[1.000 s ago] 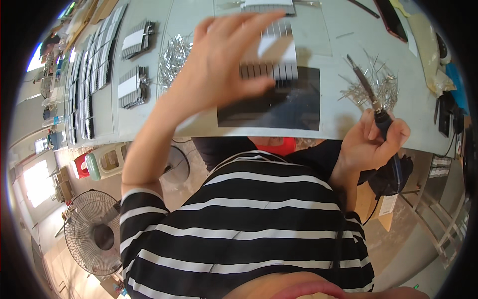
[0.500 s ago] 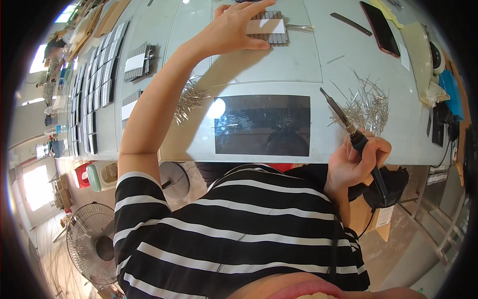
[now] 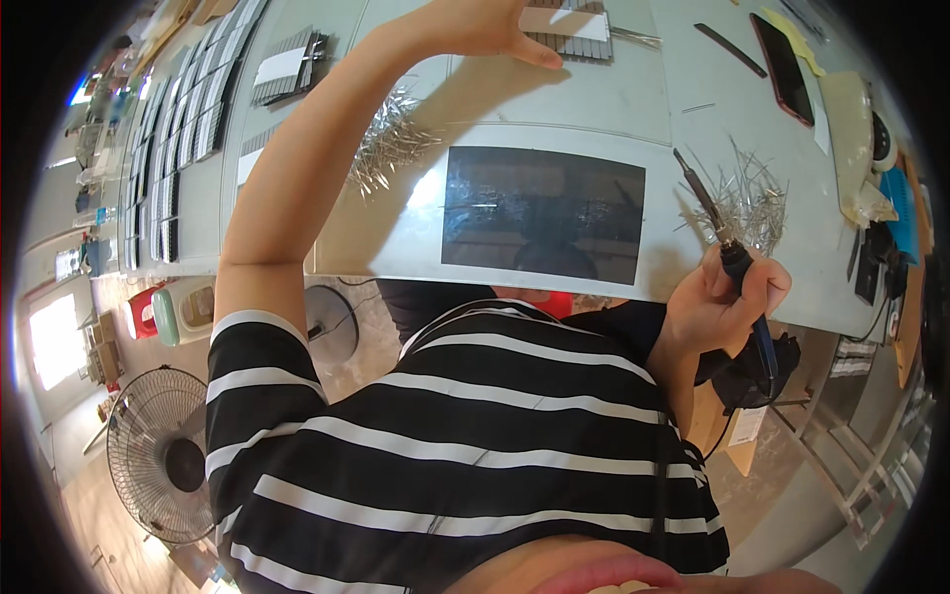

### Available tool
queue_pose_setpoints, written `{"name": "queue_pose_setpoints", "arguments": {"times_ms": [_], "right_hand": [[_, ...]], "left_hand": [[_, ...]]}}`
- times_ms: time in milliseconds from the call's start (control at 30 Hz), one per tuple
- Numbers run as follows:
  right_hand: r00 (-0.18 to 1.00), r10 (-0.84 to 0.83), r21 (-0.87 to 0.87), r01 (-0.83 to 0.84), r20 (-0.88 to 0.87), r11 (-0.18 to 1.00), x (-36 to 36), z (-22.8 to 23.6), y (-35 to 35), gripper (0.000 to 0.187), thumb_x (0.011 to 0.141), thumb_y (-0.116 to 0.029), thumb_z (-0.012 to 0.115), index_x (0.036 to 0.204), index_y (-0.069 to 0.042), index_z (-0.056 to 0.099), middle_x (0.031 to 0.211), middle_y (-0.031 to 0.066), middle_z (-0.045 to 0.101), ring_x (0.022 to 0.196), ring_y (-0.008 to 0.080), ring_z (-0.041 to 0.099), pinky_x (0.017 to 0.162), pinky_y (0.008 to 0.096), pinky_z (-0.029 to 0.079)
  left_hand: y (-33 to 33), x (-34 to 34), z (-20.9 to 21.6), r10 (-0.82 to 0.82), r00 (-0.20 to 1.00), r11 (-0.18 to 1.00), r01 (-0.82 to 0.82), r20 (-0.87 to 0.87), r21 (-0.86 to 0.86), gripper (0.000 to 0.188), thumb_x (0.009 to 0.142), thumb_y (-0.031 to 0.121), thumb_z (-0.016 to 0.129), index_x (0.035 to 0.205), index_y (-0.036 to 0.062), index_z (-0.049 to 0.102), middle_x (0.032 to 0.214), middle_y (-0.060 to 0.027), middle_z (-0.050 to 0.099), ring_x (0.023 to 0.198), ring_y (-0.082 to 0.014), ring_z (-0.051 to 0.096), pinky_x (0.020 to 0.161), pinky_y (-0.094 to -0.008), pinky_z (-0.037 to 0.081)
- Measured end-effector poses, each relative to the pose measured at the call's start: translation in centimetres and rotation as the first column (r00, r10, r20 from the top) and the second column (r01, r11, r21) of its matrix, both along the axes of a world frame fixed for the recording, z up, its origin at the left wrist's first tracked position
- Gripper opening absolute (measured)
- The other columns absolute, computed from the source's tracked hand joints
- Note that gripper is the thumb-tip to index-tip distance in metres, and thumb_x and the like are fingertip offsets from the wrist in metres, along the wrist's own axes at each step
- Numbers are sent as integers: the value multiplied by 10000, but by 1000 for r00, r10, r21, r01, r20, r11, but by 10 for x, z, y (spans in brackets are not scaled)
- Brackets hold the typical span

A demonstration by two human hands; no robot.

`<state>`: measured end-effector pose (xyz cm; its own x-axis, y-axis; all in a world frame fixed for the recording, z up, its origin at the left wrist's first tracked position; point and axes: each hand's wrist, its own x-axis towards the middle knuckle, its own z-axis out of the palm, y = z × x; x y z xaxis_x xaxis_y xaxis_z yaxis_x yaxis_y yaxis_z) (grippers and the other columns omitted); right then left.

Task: Soldering wires onto electrical components using a template.

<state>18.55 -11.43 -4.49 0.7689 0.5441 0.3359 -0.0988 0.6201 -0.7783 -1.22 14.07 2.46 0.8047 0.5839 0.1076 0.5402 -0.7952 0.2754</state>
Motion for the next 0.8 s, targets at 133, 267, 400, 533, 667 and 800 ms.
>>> {"name": "queue_pose_setpoints", "arguments": {"times_ms": [133, 267, 400, 533, 667, 800], "right_hand": [[997, -53, -17, 52, -54, 999, -4, 4, -1, 105, 920, -91, 557, 884, -17, 492, 643, 60, 478, 480, 65, 312, 536, 203, 314], [1000, -16, 8, 16, -7, 1000, 1, 0, -1, 107, 915, -83, 559, 880, -5, 494, 663, 60, 485, 481, 67, 316, 552, 207, 337], [999, 32, 25, -32, 18, 999, 2, 0, -1, 117, 910, -87, 565, 872, -4, 492, 637, 39, 444, 483, 69, 319, 577, 224, 362], [1000, 3, 0, -3, 14, 1000, 6, -5, -3, 121, 917, -126, 562, 888, -36, 486, 584, 2, 386, 494, 65, 331, 589, 263, 357], [996, 60, 105, -66, 64, 992, 7, -4, -4, 114, 932, -155, 542, 902, -69, 474, 569, -19, 368, 501, 66, 345, 597, 272, 333], [996, 59, 117, -66, 68, 991, 10, -8, -7, 119, 955, -173, 529, 907, -89, 458, 562, -29, 355, 506, 70, 350, 597, 257, 300]], "left_hand": [[0, 6, -3, -2, 1000, 1000, 2, -5, 9, 1042, 669, 393, 873, 1514, 106, 334, 1314, -131, 604, 1317, -367, 433, 1108, -530, 266], [-1, 7, 0, 26, 1000, 1000, -26, -8, -14, 996, 678, 351, 865, 1500, 98, 363, 1296, -121, 616, 1305, -357, 440, 1113, -528, 258], [-5, 8, 8, 35, 999, 997, -35, -5, -72, 985, 680, 327, 864, 1499, 101, 366, 1294, -135, 609, 1287, -350, 442, 1106, -526, 270], [-39, 5, 36, 42, 999, 996, -43, -18, -76, 957, 711, 294, 846, 1509, 114, 350, 1372, -151, 537, 1281, -344, 435, 1118, -514, 269], [-93, -14, 0, -91, 975, 975, 46, 204, 216, 896, 650, 236, 856, 1452, 197, 459, 1272, -102, 583, 1239, -303, 507, 1083, -504, 307], [-160, -9, 1, -45, 991, 998, 50, 129, -35, 955, 616, 272, 878, 1466, 190, 449, 1285, -94, 563, 1270, -290, 478, 1104, -531, 270]]}}
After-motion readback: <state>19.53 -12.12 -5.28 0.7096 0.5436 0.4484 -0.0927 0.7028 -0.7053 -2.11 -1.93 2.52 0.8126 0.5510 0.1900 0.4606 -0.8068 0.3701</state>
